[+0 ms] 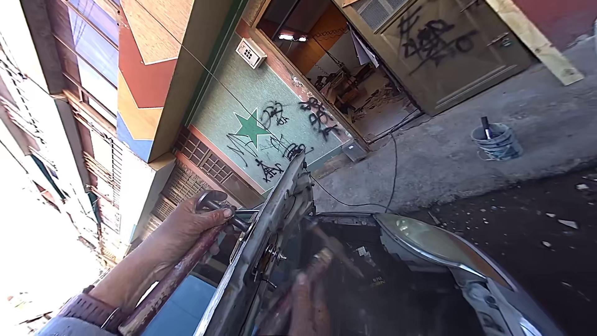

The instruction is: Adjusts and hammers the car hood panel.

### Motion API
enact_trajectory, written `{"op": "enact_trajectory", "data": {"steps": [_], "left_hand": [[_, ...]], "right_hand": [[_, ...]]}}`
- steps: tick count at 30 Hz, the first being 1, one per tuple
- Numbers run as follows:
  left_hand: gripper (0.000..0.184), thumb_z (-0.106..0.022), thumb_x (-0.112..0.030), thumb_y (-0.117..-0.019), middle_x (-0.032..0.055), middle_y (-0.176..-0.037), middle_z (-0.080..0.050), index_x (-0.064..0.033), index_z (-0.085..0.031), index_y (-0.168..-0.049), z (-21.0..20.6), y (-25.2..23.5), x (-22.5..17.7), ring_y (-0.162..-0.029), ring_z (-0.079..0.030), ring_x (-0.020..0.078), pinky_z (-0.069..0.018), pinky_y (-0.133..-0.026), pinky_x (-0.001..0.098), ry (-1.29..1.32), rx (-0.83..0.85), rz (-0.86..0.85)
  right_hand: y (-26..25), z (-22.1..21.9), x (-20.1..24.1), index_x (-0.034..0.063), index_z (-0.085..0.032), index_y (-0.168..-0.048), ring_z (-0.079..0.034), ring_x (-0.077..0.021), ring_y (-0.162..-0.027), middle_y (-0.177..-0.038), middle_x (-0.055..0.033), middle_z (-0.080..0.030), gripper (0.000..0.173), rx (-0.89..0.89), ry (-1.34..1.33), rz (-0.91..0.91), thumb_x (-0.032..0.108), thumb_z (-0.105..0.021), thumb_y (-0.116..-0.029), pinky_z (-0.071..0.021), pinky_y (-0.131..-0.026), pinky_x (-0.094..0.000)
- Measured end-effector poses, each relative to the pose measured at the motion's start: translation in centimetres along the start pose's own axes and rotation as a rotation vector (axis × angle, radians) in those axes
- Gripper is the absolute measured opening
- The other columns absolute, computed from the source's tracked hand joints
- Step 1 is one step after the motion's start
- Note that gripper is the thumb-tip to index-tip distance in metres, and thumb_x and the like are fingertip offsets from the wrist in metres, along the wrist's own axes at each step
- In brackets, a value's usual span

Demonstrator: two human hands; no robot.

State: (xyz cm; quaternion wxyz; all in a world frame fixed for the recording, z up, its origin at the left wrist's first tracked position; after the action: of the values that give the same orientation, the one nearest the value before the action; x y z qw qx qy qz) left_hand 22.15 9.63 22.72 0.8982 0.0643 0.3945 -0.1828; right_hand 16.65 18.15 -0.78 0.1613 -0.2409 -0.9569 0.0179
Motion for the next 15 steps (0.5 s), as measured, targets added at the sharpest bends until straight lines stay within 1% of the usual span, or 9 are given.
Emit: {"op": "enact_trajectory", "data": {"steps": [1,3,5,6,8,10,12,13,15], "left_hand": [[0.037,-0.073,-0.010,-0.0945,0.0216,-0.088,-0.071,-0.0078,-0.059,-0.129,0.1,0.0,-0.1,-0.054,-0.067,0.0246,-0.0579,-0.044,0.0333,-0.006,-0.004,-0.001],[0.036,-0.073,-0.011,-0.0947,0.0212,-0.087,-0.070,-0.0077,-0.060,-0.128,0.5,0.1,-0.2,-0.054,-0.067,0.0245,-0.0578,-0.043,0.0340,-0.022,-0.010,0.007],[0.036,-0.073,-0.013,-0.0951,0.0210,-0.088,-0.070,-0.0085,-0.060,-0.128,0.7,0.1,0.1,-0.054,-0.067,0.0242,-0.0577,-0.044,0.0339,-0.017,-0.001,0.016],[0.034,-0.073,-0.013,-0.0954,0.0211,-0.088,-0.070,-0.0081,-0.061,-0.127,0.6,0.1,0.3,-0.054,-0.067,0.0239,-0.0572,-0.043,0.0335,-0.004,0.000,0.019],[0.033,-0.072,-0.014,-0.0961,0.0217,-0.089,-0.070,-0.0068,-0.060,-0.126,0.4,0.1,0.4,-0.053,-0.066,0.0239,-0.0568,-0.042,0.0331,0.016,-0.001,0.019],[0.034,-0.071,-0.014,-0.0965,0.0213,-0.088,-0.070,-0.0076,-0.059,-0.127,0.4,0.2,0.5,-0.053,-0.066,0.0238,-0.0569,-0.043,0.0331,0.021,-0.002,0.017],[0.034,-0.071,-0.013,-0.0961,0.0207,-0.085,-0.070,-0.0079,-0.059,-0.127,0.5,0.3,0.1,-0.051,-0.065,0.0232,-0.0565,-0.042,0.0330,0.002,-0.014,0.014],[0.034,-0.072,-0.012,-0.0957,0.0208,-0.084,-0.069,-0.0077,-0.059,-0.127,0.4,0.3,0.1,-0.051,-0.065,0.0236,-0.0563,-0.042,0.0334,-0.007,-0.026,0.020],[0.034,-0.073,-0.013,-0.0954,0.0202,-0.084,-0.069,-0.0079,-0.060,-0.126,0.2,0.4,0.1,-0.052,-0.065,0.0236,-0.0568,-0.043,0.0338,-0.020,-0.026,0.031]], "right_hand": [[0.2,-0.3,-0.1,-0.0094,-0.044,-0.132,-0.065,-0.0198,-0.061,-0.075,-0.0094,-0.062,0.036,0.095,0.092,-0.013,0.020,-0.037,-0.1120,-0.0601,-0.056,-0.0390],[0.1,-0.4,0.1,-0.0083,-0.051,-0.127,-0.064,-0.0212,-0.060,-0.075,-0.0096,-0.062,0.035,0.253,0.214,-0.085,0.021,-0.043,-0.1099,-0.0608,-0.056,-0.0420],[-0.3,0.3,0.4,-0.0081,-0.054,-0.123,-0.063,-0.0237,-0.055,-0.071,-0.0117,-0.062,0.034,0.170,0.177,-0.051,0.021,-0.042,-0.1103,-0.0590,-0.051,-0.0429],[-0.5,0.5,0.6,-0.0083,-0.051,-0.122,-0.064,-0.0232,-0.054,-0.070,-0.0117,-0.062,0.034,0.076,0.112,-0.013,0.021,-0.039,-0.1116,-0.0597,-0.051,-0.0417],[-0.7,0.2,0.8,-0.0078,-0.044,-0.127,-0.067,-0.0239,-0.058,-0.073,-0.0126,-0.064,0.035,-0.068,-0.005,0.043,0.022,-0.034,-0.1133,-0.0626,-0.054,-0.0418],[-0.2,-0.6,0.2,-0.0086,-0.042,-0.132,-0.067,-0.0202,-0.060,-0.075,-0.0098,-0.064,0.035,0.015,0.071,0.028,0.019,-0.039,-0.1115,-0.0615,-0.057,-0.0397],[0.3,-1.2,-0.4,-0.0073,-0.050,-0.128,-0.065,-0.0207,-0.062,-0.076,-0.0093,-0.062,0.033,0.222,0.200,-0.083,0.020,-0.046,-0.1087,-0.0611,-0.059,-0.0420],[0.4,-1.0,-0.5,-0.0069,-0.052,-0.127,-0.064,-0.0209,-0.061,-0.075,-0.0094,-0.062,0.033,0.242,0.211,-0.101,0.021,-0.048,-0.1088,-0.0603,-0.058,-0.0418],[0.1,-0.4,-0.3,-0.0080,-0.052,-0.125,-0.064,-0.0228,-0.056,-0.070,-0.0111,-0.062,0.032,0.128,0.123,-0.058,0.020,-0.045,-0.1101,-0.0604,-0.053,-0.0419]]}}
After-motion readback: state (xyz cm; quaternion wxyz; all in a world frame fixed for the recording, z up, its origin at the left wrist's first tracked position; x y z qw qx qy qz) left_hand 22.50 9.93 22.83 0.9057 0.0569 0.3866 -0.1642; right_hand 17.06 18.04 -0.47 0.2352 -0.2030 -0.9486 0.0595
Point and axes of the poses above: each hand's wrist, its own y-axis away from the middle knuckle, its own z-axis out of the back of the hand, x = y × z, the point moved 2 cm from there along -y, towards the middle knuckle
